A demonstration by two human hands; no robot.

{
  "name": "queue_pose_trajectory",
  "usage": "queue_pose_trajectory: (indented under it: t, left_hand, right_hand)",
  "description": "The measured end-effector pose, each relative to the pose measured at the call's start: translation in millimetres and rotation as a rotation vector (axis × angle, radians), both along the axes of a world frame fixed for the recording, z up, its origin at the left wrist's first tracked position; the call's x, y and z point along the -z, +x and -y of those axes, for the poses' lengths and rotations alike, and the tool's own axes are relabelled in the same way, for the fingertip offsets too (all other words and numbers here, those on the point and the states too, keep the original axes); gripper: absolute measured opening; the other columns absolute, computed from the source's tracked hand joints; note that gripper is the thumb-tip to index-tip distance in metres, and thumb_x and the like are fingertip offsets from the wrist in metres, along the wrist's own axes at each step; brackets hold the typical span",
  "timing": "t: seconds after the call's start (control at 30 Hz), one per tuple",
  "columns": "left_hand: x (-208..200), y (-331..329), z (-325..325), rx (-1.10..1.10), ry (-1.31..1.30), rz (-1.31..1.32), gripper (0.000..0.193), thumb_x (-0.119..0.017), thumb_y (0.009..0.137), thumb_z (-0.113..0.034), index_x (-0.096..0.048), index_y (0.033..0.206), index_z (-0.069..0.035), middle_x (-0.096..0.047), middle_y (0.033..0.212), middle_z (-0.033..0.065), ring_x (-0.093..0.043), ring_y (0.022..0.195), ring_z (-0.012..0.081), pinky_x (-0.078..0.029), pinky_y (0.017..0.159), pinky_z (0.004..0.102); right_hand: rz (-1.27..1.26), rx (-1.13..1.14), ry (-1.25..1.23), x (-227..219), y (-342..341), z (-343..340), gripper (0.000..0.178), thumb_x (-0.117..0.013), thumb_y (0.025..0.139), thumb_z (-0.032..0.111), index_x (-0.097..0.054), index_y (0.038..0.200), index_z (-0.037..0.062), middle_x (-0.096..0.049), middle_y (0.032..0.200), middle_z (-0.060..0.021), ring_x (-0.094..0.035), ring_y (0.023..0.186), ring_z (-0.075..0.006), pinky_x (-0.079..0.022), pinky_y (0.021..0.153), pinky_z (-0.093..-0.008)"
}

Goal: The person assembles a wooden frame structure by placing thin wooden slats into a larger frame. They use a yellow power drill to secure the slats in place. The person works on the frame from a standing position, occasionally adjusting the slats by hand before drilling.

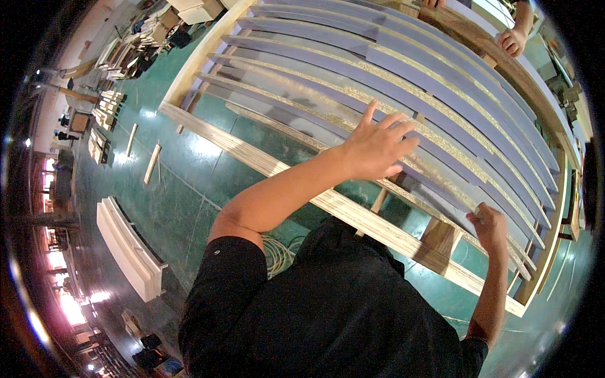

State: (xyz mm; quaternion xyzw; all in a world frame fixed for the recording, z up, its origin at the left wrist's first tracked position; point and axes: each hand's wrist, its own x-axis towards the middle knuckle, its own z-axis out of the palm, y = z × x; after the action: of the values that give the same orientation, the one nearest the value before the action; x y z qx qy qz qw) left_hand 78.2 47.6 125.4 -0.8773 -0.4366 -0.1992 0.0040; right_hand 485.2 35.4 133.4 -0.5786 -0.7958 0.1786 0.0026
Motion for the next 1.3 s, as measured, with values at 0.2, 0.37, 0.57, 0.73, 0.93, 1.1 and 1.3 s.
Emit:
queue_pose_trajectory:
  t: [0.2, 0.37, 0.57, 0.73, 0.93, 1.1, 1.3]
  left_hand:
    - [40.8, -21.3, 2.5, -0.042, -0.55, -0.263, 0.034, -0.073, 0.09, -0.03, -0.067, 0.119, -0.014, -0.068, 0.118, 0.0113, -0.063, 0.119, 0.0337, -0.043, 0.104, 0.0621]
    - [65.6, -28.3, 18.9, -0.067, -0.506, -0.195, 0.024, -0.072, 0.09, -0.03, -0.07, 0.103, -0.011, -0.07, 0.106, 0.0109, -0.068, 0.104, 0.0362, -0.054, 0.087, 0.0556]
    - [79.2, -21.1, 25.2, -0.06, -0.531, -0.15, 0.024, -0.071, 0.09, -0.03, -0.071, 0.101, -0.009, -0.07, 0.104, 0.0121, -0.068, 0.105, 0.0365, -0.056, 0.082, 0.053]
    - [86.2, -10.8, 29.7, -0.069, -0.469, -0.164, 0.022, -0.071, 0.09, -0.029, -0.072, 0.101, -0.01, -0.07, 0.107, 0.0104, -0.067, 0.11, 0.0344, -0.057, 0.084, 0.0514]
    - [75.8, -6.5, 30.2, -0.101, -0.55, -0.212, 0.021, -0.067, 0.091, -0.023, -0.069, 0.109, -0.011, -0.066, 0.115, 0.0115, -0.065, 0.112, 0.0332, -0.057, 0.087, 0.0531]
    - [79.8, -11.0, 32.1, -0.109, -0.473, -0.173, 0.017, -0.058, 0.093, -0.015, -0.067, 0.108, -0.012, -0.067, 0.11, 0.0102, -0.063, 0.114, 0.0354, -0.055, 0.09, 0.0527]
    - [94.4, -19.3, 34.8, -0.105, -0.411, -0.154, 0.019, -0.058, 0.092, -0.013, -0.067, 0.109, -0.013, -0.069, 0.109, 0.0081, -0.063, 0.113, 0.0344, -0.055, 0.089, 0.0518]
  right_hand:
    - [0.03, -0.169, 0.056, 42.5, -9.1, 10.7, 0.031, -0.084, 0.079, 0.027, -0.065, 0.089, 0.0044, -0.064, 0.091, -0.0131, -0.064, 0.09, -0.038, -0.053, 0.074, -0.0502]
    - [-0.02, -0.238, 0.082, 49.1, -27.9, 18.6, 0.03, -0.082, 0.081, 0.029, -0.07, 0.093, 0.004, -0.064, 0.097, -0.014, -0.062, 0.098, -0.0378, -0.05, 0.085, -0.0498]
    - [-0.023, -0.189, -0.02, 57.3, -19.6, 21.5, 0.03, -0.08, 0.083, 0.031, -0.074, 0.097, 0.0049, -0.065, 0.094, -0.0151, -0.063, 0.096, -0.0386, -0.05, 0.087, -0.0511]
    - [-0.137, -0.178, -0.024, 56.7, -17.4, 27.3, 0.029, -0.081, 0.081, 0.025, -0.073, 0.101, 0.0061, -0.067, 0.098, -0.0163, -0.065, 0.099, -0.0394, -0.052, 0.087, -0.0507]
    - [-0.129, -0.131, -0.013, 68.1, -51.4, 40.2, 0.036, -0.083, 0.078, 0.022, -0.067, 0.106, 0.0063, -0.066, 0.105, -0.0166, -0.065, 0.101, -0.041, -0.055, 0.084, -0.0496]
    - [-0.119, -0.085, 0.012, 92.0, -61.7, 37.2, 0.029, -0.078, 0.081, 0.016, -0.062, 0.103, 0.0058, -0.065, 0.103, -0.0165, -0.064, 0.101, -0.0422, -0.054, 0.082, -0.0521]
    - [-0.106, -0.084, 0.117, 102.5, -68.8, 41.9, 0.024, -0.073, 0.082, 0.01, -0.06, 0.102, 0.0057, -0.064, 0.101, -0.0161, -0.063, 0.099, -0.0424, -0.053, 0.081, -0.0524]
